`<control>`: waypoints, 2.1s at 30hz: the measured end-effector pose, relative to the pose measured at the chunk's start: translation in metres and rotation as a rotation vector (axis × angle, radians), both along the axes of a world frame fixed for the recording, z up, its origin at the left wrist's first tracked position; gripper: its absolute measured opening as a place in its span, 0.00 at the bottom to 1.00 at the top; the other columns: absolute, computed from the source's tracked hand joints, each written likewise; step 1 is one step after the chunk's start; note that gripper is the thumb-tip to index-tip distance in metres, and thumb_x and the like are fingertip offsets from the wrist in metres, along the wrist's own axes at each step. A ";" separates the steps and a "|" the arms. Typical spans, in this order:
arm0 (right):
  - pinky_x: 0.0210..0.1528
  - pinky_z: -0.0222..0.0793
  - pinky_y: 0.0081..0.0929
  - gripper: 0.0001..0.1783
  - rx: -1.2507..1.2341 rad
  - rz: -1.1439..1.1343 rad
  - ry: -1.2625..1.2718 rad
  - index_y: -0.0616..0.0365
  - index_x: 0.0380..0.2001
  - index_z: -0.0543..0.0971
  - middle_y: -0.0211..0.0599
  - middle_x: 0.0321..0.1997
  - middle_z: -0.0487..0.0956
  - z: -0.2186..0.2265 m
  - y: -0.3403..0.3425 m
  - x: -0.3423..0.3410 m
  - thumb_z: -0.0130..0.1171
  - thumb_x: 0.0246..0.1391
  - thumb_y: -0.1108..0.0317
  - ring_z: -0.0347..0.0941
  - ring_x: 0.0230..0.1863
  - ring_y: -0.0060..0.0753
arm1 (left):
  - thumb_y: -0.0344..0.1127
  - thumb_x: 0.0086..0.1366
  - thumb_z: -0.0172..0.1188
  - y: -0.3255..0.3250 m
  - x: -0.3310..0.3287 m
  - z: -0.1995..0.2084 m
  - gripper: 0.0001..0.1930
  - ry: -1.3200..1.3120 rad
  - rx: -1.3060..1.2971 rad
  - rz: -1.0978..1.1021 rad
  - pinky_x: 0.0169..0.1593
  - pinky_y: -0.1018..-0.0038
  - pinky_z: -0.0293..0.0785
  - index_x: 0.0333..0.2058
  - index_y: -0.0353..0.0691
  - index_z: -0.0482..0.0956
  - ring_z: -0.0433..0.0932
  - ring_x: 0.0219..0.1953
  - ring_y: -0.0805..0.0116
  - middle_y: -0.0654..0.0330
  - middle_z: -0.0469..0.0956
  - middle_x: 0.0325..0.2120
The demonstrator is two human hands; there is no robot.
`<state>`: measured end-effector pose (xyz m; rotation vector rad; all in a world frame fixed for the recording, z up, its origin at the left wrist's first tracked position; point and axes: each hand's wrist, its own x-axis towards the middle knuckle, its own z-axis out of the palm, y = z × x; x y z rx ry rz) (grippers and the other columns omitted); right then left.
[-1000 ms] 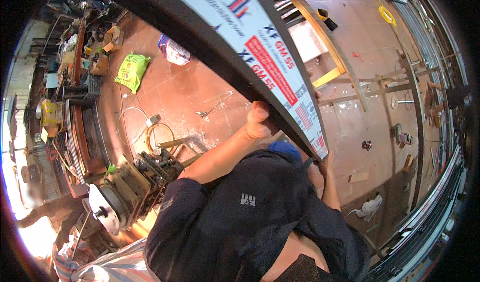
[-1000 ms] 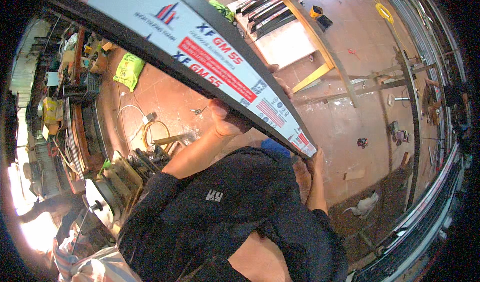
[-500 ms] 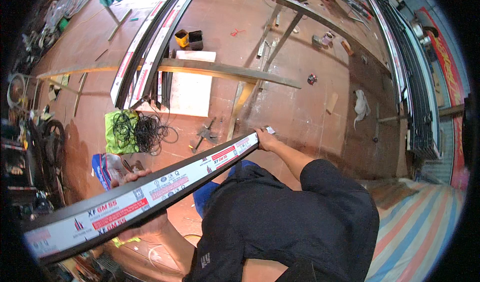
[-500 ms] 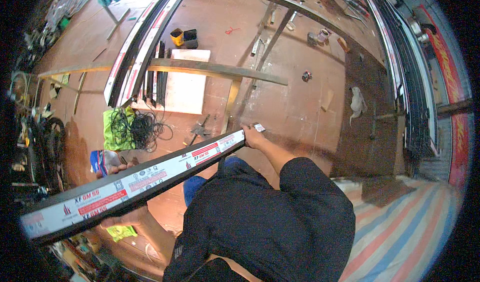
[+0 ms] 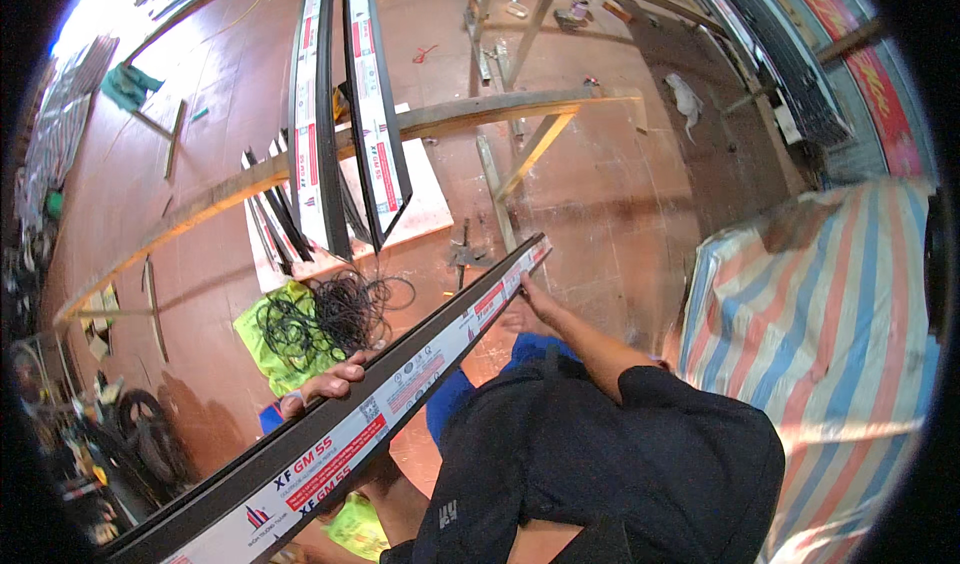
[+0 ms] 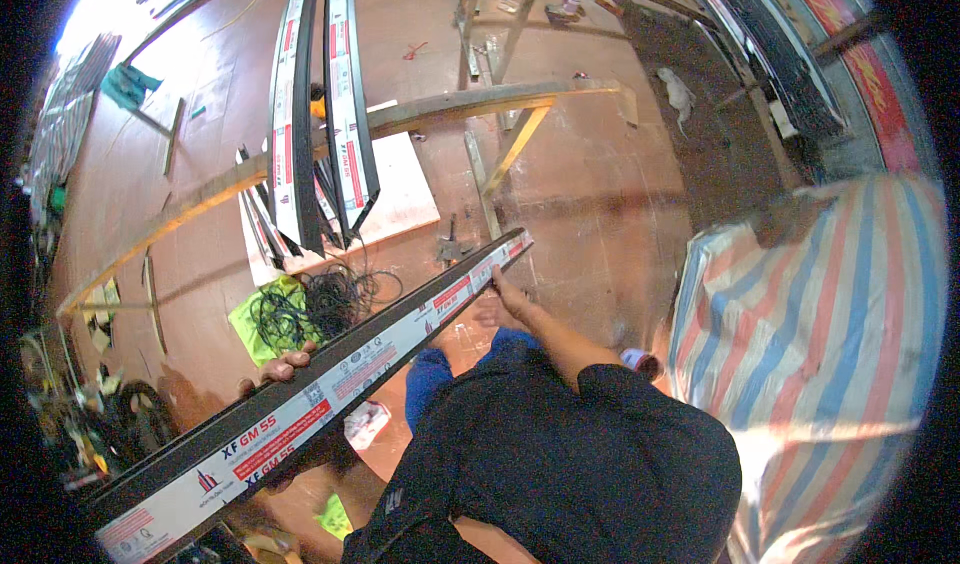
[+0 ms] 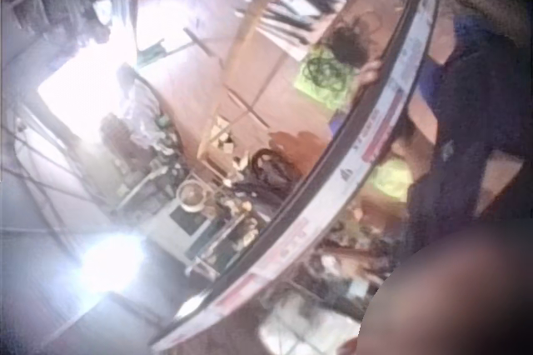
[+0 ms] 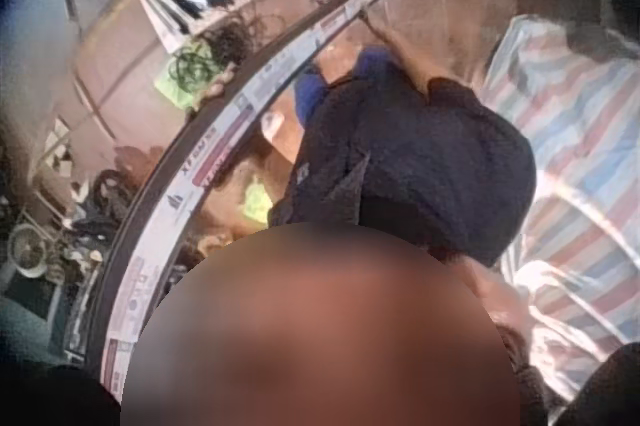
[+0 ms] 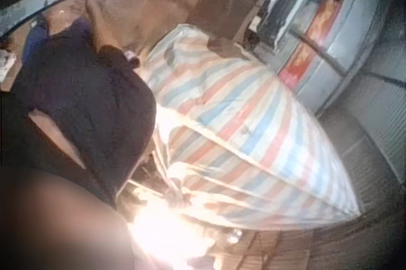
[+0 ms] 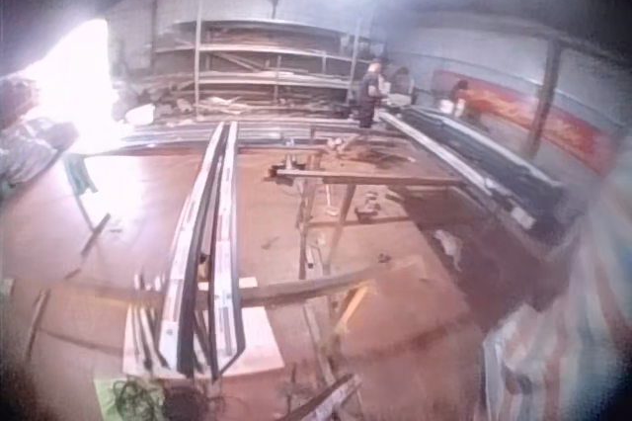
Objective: The person repeatedly picks up long metal profiles from a stack, carries them to a workbench, and places them down. This cycle is repeated multiple times throughout the clip.
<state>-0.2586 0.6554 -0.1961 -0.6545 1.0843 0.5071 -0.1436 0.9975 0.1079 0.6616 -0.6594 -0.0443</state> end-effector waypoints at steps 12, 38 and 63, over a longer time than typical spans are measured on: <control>0.47 0.66 0.46 0.42 0.101 -0.507 -0.092 0.47 0.40 0.79 0.33 0.36 0.78 0.017 0.092 -0.090 0.44 0.58 0.18 0.71 0.40 0.38 | 0.78 0.57 0.60 0.052 -0.032 0.035 0.58 0.105 0.141 -0.209 0.70 0.38 0.60 0.73 0.40 0.57 0.71 0.61 0.36 0.37 0.72 0.57; 0.41 0.81 0.47 0.16 0.058 -1.373 -0.015 0.53 0.41 0.80 0.38 0.38 0.83 0.021 0.272 -0.316 0.67 0.57 0.55 0.82 0.39 0.43 | 0.77 0.60 0.56 0.146 -0.143 0.117 0.49 0.073 0.361 0.269 0.54 0.43 0.78 0.59 0.33 0.72 0.81 0.45 0.38 0.35 0.78 0.46; 0.54 0.76 0.57 0.25 -0.451 -1.090 0.077 0.55 0.48 0.76 0.39 0.48 0.81 -0.016 0.317 -0.487 0.64 0.56 0.48 0.78 0.47 0.48 | 0.87 0.53 0.51 0.500 -0.202 -0.093 0.49 1.122 0.241 0.538 0.43 0.53 0.82 0.38 0.35 0.76 0.81 0.32 0.46 0.48 0.79 0.29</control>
